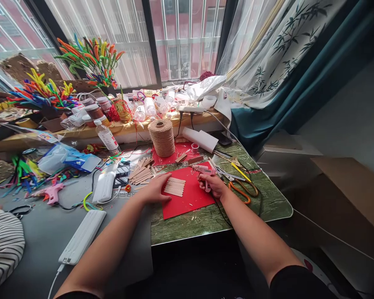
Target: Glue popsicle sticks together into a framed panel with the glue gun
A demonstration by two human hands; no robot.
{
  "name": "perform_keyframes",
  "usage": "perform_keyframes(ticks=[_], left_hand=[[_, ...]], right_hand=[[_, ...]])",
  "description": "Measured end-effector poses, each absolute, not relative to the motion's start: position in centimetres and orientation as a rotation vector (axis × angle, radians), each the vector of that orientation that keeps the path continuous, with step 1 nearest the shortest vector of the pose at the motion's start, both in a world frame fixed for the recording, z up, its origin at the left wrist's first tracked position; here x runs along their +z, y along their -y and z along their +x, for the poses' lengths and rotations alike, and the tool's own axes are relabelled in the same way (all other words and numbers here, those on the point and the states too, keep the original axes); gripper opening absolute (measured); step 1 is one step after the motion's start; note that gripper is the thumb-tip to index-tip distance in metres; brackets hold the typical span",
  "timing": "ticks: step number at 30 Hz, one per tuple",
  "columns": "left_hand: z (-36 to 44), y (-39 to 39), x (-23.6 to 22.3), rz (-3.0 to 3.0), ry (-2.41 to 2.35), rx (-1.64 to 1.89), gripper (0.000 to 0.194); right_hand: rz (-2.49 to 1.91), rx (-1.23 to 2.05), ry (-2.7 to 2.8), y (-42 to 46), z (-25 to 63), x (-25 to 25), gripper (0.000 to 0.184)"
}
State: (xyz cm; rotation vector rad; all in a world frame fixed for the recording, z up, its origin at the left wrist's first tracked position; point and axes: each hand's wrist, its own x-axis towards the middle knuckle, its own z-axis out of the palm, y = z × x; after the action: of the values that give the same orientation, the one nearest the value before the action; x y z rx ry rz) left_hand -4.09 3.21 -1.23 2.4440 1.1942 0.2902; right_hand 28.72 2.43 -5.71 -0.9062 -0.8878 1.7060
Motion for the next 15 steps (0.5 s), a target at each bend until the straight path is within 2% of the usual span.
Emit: perform_keyframes(ticks=[7, 15], left_hand=[[-4.2, -3.9, -1.9, 2.470, -1.237, 0.347, 0.095], [-5.8, -4.1, -2.8, 2.469, -1.109, 0.410, 0.082]], right_hand=[[-1.040, 1.621, 0.956, -1.7, 28.4, -5.6, 0.035], [-1.317, 1.514, 1.399, -1.2, 28.6, -5.2, 0.045]])
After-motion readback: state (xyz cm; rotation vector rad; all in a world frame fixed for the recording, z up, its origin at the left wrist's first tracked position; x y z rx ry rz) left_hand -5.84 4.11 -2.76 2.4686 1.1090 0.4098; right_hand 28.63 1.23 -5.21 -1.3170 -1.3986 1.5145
